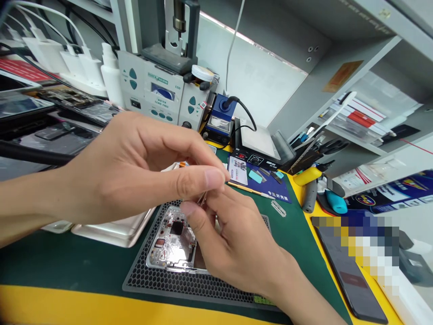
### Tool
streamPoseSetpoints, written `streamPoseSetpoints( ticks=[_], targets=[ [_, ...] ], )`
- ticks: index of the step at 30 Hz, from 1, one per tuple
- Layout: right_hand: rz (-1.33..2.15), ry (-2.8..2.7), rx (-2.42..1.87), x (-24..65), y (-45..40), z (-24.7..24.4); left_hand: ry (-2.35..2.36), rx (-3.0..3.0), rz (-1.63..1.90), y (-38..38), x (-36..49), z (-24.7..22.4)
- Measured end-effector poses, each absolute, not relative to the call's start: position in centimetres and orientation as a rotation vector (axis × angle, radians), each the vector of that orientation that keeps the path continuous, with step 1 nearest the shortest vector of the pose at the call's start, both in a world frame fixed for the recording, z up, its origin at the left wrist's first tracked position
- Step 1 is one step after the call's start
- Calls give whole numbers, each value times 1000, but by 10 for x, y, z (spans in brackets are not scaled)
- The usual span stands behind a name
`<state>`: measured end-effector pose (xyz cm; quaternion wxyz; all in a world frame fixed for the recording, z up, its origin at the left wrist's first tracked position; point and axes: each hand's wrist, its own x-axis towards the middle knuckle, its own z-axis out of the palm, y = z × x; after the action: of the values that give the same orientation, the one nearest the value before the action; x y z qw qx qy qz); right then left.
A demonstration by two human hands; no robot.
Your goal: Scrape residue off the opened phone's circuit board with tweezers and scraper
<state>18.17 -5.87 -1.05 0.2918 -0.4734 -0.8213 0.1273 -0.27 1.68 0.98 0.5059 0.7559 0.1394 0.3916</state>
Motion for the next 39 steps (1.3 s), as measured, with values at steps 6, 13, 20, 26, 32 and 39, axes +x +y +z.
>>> streamPoseSetpoints(
  ticks=[6,13,20,26,32,39],
  targets=[
    [316,-2175,-1241,183,-60,-10,339,1818,911,19,0,8],
    [425,-2137,-1293,187,-59,-12,343,1830,926,17,2,4],
    [422,-2128,-1314,190,-60,-12,345,1859,977,14,1,5],
    [394,-2163,-1319,188,-60,-10,380,1923,973,15,-1,4],
    [424,-2167,-1250,188,-60,-9,432,2025,998,16,1,2],
    [397,-2188,-1240,189,-58,-13,442,2006,972,17,3,2]
  ],
)
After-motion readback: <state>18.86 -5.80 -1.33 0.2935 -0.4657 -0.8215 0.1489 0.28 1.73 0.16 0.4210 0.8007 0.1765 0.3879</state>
